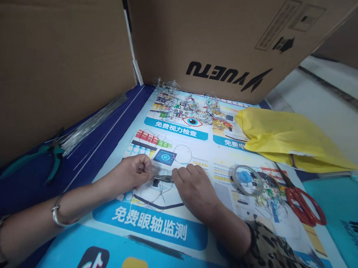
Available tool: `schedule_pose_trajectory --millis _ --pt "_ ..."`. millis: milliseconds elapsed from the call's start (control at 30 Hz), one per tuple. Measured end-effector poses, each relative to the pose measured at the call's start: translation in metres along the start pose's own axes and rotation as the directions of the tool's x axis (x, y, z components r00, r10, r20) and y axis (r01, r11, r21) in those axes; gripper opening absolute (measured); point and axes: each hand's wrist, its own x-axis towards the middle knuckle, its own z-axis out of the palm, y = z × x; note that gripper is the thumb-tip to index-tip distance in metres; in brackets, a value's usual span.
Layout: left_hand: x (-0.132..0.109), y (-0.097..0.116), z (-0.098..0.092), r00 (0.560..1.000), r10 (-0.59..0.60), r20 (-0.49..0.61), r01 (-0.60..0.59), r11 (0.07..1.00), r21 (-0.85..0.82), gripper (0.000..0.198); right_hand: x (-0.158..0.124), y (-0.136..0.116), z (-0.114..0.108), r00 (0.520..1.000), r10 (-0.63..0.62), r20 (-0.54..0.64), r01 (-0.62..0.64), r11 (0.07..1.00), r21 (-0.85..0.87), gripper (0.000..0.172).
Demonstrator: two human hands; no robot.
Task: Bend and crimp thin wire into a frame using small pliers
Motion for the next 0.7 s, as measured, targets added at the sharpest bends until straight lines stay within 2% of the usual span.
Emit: schedule_pose_trajectory --millis 300,533,700 --pt "0.0005 -0.0016 0.0001 1.0 0.026 0.015 -0.026 1.0 0.003 0.011 -0.0018 -0.0015 -0.0006 0.999 0.032 0.006 -0.033 0.996 0.08 0.017" --pt "-0.0011 -0.0002 -0.0007 0.998 0.036 0.048 -0.032 0.996 -0.083 0.009 -0.0008 -0.0013 0.0003 0.999 0.053 -0.003 -0.052 0.991 0.125 0.017" --pt "-0.0013 0.0006 -0.0032 0.992 0.05 0.114 -0.035 0.991 -0.132 0.008 -0.0011 -0.001 0.0008 0.998 0.057 0.003 -0.057 0.987 0.153 0.017"
